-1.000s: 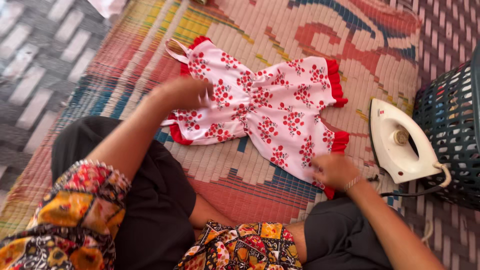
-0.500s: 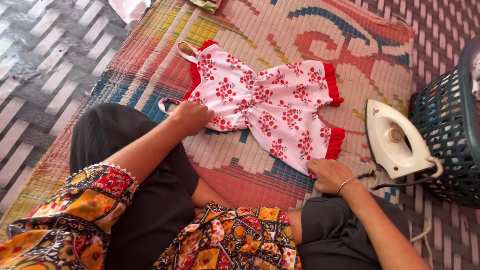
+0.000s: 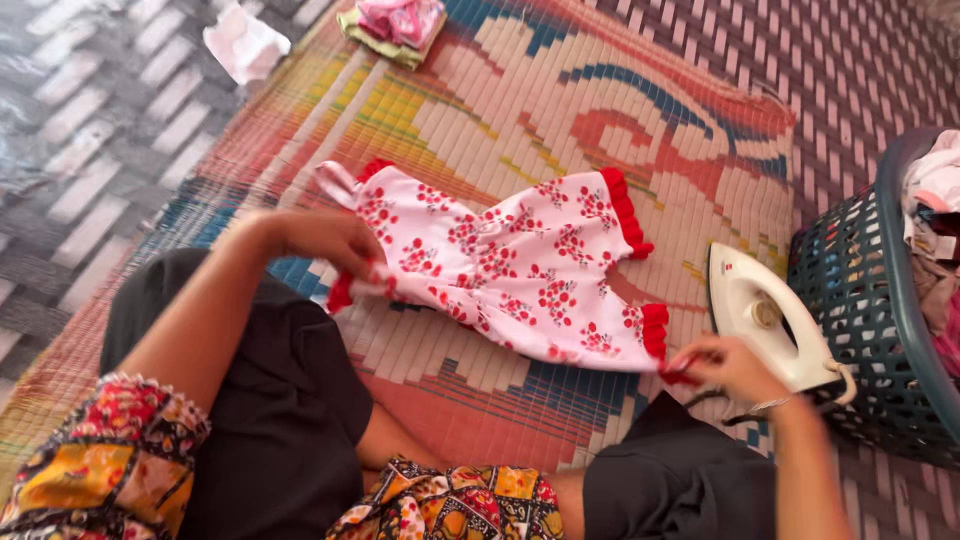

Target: The person irons a white floral dress and a pair of brown shorts on a mat on the floor. They use a white iron to smooth the garments, folding the dress after ironing and then ironing the shorts.

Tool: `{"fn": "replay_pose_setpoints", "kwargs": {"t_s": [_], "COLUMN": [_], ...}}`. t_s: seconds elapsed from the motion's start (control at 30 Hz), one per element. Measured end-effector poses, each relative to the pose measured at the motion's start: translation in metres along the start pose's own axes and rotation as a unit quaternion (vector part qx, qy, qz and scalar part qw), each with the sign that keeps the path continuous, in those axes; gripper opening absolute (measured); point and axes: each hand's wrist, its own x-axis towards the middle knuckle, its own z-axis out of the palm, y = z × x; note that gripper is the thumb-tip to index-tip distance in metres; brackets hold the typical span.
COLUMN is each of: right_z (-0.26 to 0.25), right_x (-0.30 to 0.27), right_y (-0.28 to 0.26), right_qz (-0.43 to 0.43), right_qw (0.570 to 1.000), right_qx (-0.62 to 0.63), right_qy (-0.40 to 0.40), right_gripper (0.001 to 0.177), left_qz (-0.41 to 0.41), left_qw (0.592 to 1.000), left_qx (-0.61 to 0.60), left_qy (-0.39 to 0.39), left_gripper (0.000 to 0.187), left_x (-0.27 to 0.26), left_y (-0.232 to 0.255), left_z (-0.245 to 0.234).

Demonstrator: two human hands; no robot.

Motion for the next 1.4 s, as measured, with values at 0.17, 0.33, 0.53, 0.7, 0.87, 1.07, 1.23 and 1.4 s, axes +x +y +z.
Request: {"fn": "replay_pose_setpoints", "kwargs": {"t_s": [0.17, 0.33, 0.53, 0.7, 0.87, 1.07, 1.23, 1.4], "right_z": [-0.097, -0.114, -0.05, -0.033, -0.02, -0.055, -0.073, -0.054], "right_x": [0.069, 0.223, 0.391, 0.394, 0.31, 0.192, 0.066, -0.02], "right_y": [-0.053, -0.112, -0.093, -0.084, -0.118, -0.109, -0.088, -0.093], "right_qz": [-0.109, -0.022, 0.013, -0.044, -0.004, -0.069, -0.132, -0.187], "right_qw": [0.99, 0.992, 0.991, 0.99, 0.994, 0.991, 0.956, 0.901], "right_qx": [-0.069, 0.092, 0.019, 0.007, 0.104, 0.108, 0.242, 0.362], "right_qy": [0.065, 0.089, 0.134, 0.131, 0.033, 0.029, 0.096, 0.149], "right_gripper": [0.021, 0.031, 0.021, 0.039, 0.052, 0.037, 0.036, 0.026], "left_qz": [-0.005, 0.098, 0.021, -0.099, -0.108, 0.055, 0.049, 0.03], "left_qw": [0.964, 0.938, 0.926, 0.952, 0.949, 0.928, 0.951, 0.907], "left_qx": [-0.243, -0.089, 0.068, 0.115, 0.123, 0.125, -0.164, -0.311], "left_qy": [0.112, 0.32, 0.371, 0.265, 0.269, 0.347, 0.257, 0.283], "left_gripper": [0.023, 0.02, 0.034, 0.044, 0.047, 0.028, 0.022, 0.025], "left_x": [0.004, 0.027, 0.058, 0.069, 0.061, 0.006, -0.029, -0.042], "left_y": [0.006, -0.024, -0.037, -0.038, -0.044, -0.014, 0.025, 0.074], "left_z": [-0.024, -0.04, -0.048, -0.052, -0.049, -0.047, -0.039, -0.028]}}
